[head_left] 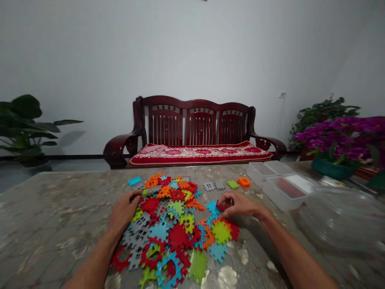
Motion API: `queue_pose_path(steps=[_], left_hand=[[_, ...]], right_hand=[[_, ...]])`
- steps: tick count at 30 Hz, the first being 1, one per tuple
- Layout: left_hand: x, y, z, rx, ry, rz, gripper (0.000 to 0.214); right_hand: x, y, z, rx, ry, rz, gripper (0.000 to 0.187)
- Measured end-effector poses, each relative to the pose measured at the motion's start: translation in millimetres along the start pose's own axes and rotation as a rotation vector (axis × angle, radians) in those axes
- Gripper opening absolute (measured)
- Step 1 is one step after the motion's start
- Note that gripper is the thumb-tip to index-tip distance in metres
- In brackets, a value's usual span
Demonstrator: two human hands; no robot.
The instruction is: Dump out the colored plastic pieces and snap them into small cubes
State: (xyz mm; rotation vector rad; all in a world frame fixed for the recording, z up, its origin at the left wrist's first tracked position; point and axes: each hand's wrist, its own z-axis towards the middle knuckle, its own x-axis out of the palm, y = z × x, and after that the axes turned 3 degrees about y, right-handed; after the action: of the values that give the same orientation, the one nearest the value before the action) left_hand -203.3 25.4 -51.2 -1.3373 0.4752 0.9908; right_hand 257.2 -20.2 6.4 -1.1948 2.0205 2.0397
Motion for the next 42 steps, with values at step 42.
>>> queue_pose_path(steps=[42], left_hand=[[-3.6, -8, -3, -0.008, 0.030, 0.004, 0.038]], right_hand=[[37, 17, 8, -0.073, -0.146, -0.163, 0.024]])
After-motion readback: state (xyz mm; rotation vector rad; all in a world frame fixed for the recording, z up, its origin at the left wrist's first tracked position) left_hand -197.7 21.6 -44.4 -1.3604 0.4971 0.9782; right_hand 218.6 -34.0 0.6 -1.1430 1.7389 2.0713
